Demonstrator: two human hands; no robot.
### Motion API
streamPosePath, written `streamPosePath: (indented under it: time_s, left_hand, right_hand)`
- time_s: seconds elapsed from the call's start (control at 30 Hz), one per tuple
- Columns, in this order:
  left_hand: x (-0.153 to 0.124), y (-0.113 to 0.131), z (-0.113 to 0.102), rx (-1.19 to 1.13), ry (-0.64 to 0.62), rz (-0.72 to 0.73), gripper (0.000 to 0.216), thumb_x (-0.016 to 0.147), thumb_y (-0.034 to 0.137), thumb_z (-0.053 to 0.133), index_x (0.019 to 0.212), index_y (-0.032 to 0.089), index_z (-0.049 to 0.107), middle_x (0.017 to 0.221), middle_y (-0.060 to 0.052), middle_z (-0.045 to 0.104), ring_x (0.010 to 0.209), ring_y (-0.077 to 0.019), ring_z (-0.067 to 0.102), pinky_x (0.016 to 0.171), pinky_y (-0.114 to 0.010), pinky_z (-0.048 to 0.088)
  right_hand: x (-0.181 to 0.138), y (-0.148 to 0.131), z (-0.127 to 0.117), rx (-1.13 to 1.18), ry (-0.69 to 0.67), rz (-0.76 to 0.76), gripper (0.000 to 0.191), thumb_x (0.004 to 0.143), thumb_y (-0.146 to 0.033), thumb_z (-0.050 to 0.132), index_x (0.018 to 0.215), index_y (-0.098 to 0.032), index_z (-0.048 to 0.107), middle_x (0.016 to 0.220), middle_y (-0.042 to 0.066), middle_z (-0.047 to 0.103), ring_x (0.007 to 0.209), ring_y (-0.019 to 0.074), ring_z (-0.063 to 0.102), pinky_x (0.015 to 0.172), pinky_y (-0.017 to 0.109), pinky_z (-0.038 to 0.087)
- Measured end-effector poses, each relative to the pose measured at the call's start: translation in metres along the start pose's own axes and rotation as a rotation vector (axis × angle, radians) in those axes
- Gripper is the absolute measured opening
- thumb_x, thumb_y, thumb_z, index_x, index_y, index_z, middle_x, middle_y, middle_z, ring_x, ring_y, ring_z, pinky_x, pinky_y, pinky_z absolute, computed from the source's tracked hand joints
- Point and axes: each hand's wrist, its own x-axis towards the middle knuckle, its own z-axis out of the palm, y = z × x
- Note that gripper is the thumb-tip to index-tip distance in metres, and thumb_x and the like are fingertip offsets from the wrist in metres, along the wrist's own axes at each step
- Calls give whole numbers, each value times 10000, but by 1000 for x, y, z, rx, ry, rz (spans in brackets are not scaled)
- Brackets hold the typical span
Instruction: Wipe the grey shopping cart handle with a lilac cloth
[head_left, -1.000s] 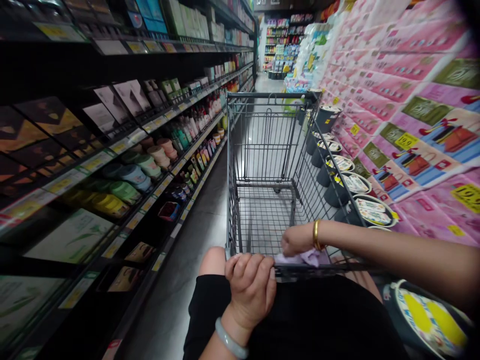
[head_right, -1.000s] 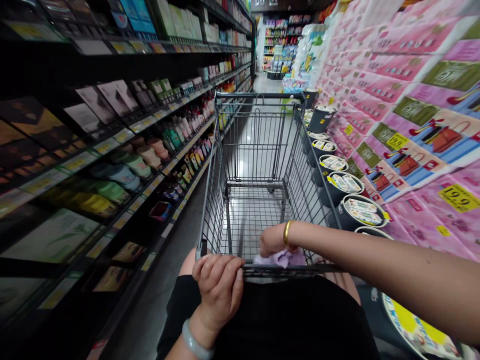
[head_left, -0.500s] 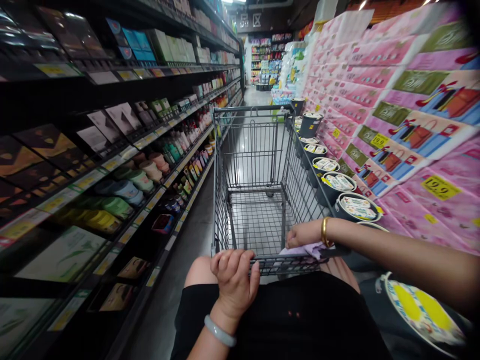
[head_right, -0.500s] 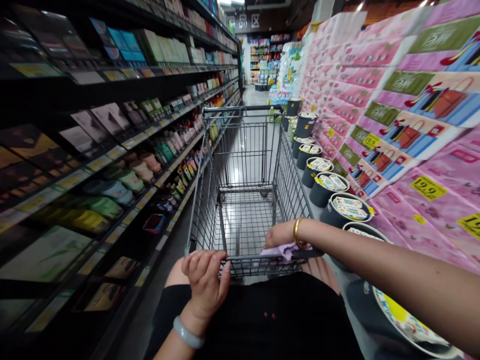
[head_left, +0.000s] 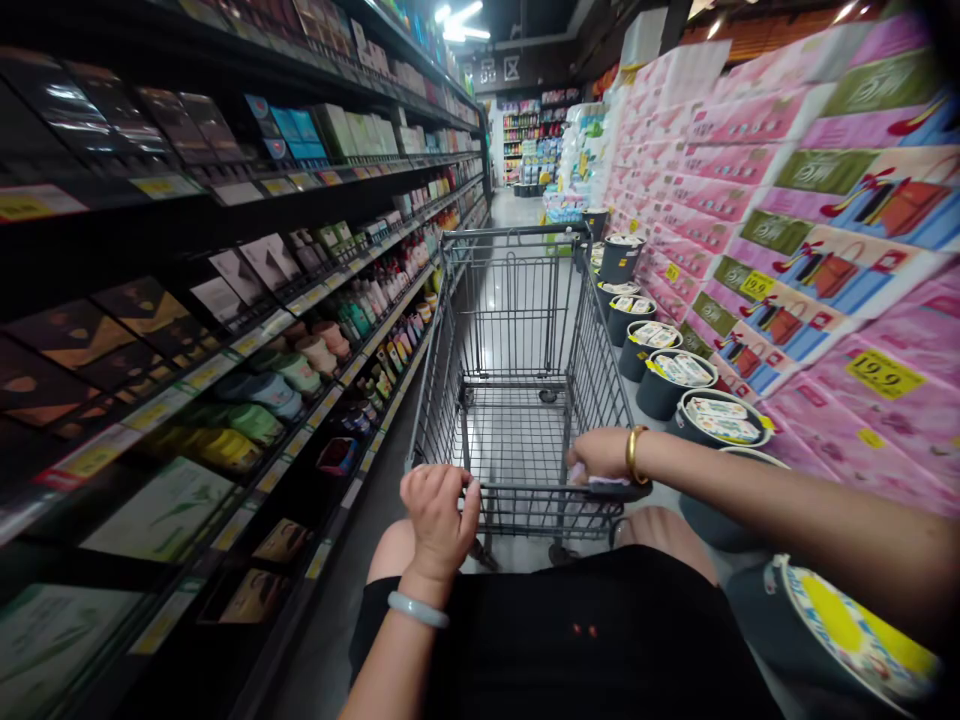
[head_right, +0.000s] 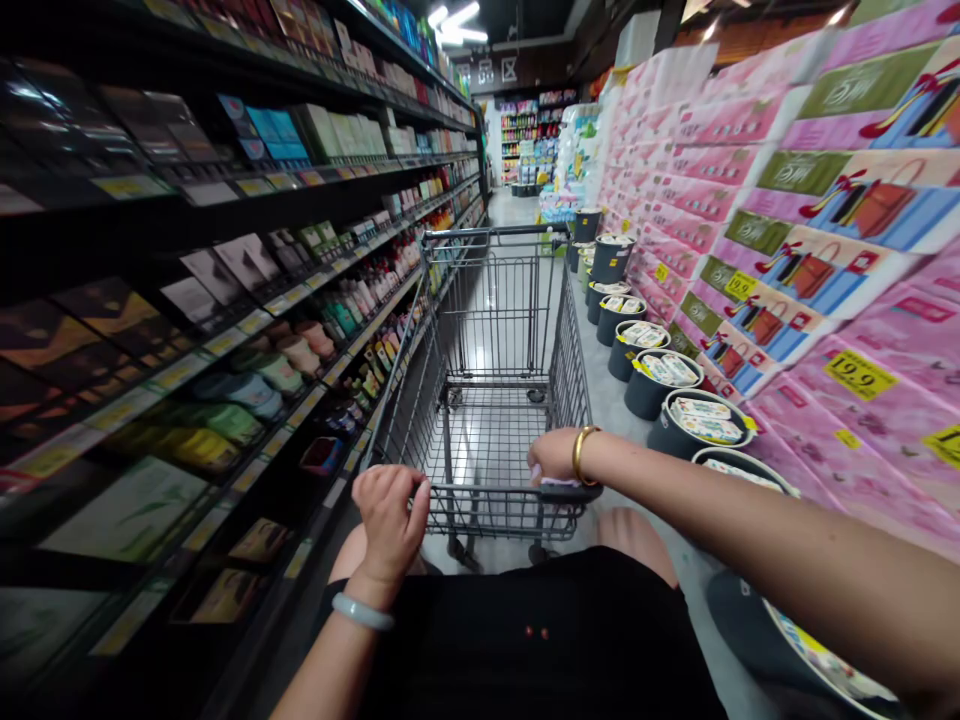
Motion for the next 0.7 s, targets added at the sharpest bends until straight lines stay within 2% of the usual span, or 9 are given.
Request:
streamPosePath:
  time_s: [0.13,0.33,0.47,0.57,0.63,0.7]
  left_hand:
    - [14,-27,-1,35,-25,-36,261,950,331,476,726,230,564,744,-28,602,850,-221,510,900,-409,345]
    - [32,-66,-4,62,-83,-46,305,963,366,463,701,229,536,736,-18,577,843,-207,516,933,-386,362]
    - [39,-87,-5,50,-132,-26,330,974,390,433,710,227,545,762,-15,592,850,-200,531,987,-394,358]
    - [44,-99,-6,23,-187,-4,333,969,401,427,714,225,550,777,-11,608,851,-197,547,1014,-404,357]
    - [48,-105,-7,10,-206,-3,314,952,393,440,707,225,544,779,-9,614,852,-198,556,1027,-413,361]
    - [51,-107,-8,-2,-206,-14,274,923,359,466,693,225,531,802,-9,632,865,-198,569,1056,-428,356]
  right_hand:
    - [-4,-27,-1,-29,75,-51,378,843,-587,566,887,-254,738,862,63,717,806,236,635,672,301,400]
    - [0,-62,-7,34,96,-51,410,878,-606,531,869,-246,726,811,49,697,739,200,603,639,275,370]
    - [6,-71,-2,88,112,-141,410,902,-588,512,851,-235,714,756,20,672,690,163,564,597,254,347]
    - [10,-74,2,117,67,-195,394,924,-566,481,897,-249,714,761,1,678,685,150,572,592,237,364]
    - [10,-74,-2,53,47,-215,372,932,-551,478,945,-270,721,796,4,702,723,163,609,604,237,383]
    - [7,-72,-11,-128,97,-205,320,901,-533,553,960,-276,735,866,27,731,819,199,651,638,249,406]
